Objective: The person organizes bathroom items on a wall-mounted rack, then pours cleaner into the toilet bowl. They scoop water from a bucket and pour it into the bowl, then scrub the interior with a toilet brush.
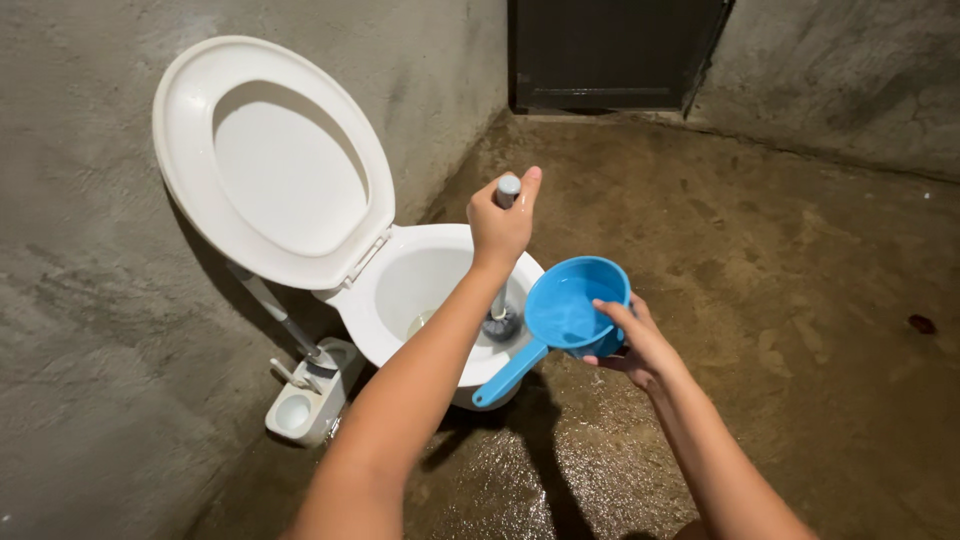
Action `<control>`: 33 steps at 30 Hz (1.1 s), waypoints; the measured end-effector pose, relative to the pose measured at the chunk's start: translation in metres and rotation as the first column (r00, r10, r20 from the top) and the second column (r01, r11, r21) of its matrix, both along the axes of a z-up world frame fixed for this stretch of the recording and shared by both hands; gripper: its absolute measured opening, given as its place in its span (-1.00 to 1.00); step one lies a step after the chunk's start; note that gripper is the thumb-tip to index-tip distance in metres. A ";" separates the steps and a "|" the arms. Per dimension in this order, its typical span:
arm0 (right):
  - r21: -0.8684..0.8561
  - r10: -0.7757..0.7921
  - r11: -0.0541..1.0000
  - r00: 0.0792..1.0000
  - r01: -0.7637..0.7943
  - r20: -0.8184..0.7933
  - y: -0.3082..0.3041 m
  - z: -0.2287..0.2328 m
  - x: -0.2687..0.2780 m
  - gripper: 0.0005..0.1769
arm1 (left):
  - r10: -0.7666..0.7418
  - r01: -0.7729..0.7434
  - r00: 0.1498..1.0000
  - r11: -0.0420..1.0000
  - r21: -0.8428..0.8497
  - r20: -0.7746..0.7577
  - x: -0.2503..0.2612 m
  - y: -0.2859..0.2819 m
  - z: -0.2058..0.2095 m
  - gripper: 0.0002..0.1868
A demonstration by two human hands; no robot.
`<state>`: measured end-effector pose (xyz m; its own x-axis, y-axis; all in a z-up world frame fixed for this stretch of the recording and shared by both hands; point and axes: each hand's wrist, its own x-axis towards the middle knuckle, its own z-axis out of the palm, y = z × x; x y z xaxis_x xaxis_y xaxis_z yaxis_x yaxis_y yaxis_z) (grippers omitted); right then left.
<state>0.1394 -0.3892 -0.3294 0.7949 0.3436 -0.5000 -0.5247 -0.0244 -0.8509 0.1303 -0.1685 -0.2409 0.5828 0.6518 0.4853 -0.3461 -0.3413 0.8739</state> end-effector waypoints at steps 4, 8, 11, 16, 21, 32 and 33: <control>0.003 -0.018 1.000 0.997 0.018 -0.076 -0.004 -0.002 0.007 0.00 | -0.006 0.006 1.000 1.000 -0.002 -0.003 -0.007 0.001 0.003 -0.46; -0.023 0.002 1.000 1.000 -0.003 -0.029 -0.003 0.006 0.004 0.02 | -0.051 0.051 0.998 0.998 -0.022 -0.028 -0.010 0.006 0.001 -0.45; -0.070 0.034 0.997 0.999 -0.033 0.011 0.001 0.018 0.002 0.05 | -0.015 0.016 0.999 1.000 0.019 -0.041 -0.010 0.010 -0.011 -0.48; -0.125 0.119 0.986 0.991 -0.110 0.061 0.011 0.036 0.015 0.08 | -0.007 0.008 0.999 1.000 0.025 -0.049 -0.008 0.015 -0.026 -0.47; -0.173 0.143 0.976 0.987 -0.128 0.077 0.021 0.049 0.023 0.07 | 0.032 -0.032 0.999 0.999 -0.015 -0.038 -0.006 0.021 -0.011 -0.47; 0.021 0.111 0.994 0.994 -0.111 -0.005 0.014 0.040 0.008 0.01 | 0.016 0.001 0.991 0.992 0.122 -0.132 -0.040 0.020 -0.041 -0.56; 0.036 0.107 0.994 0.994 -0.106 -0.020 0.013 0.040 0.004 0.01 | 0.022 -0.005 0.991 0.992 0.124 -0.135 -0.041 0.022 -0.039 -0.56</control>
<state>0.1437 -0.3758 -0.2896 0.7420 0.4434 -0.5028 -0.5388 -0.0518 -0.8409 0.0889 -0.1465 -0.2802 0.6402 0.6002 0.4795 -0.2215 -0.4534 0.8633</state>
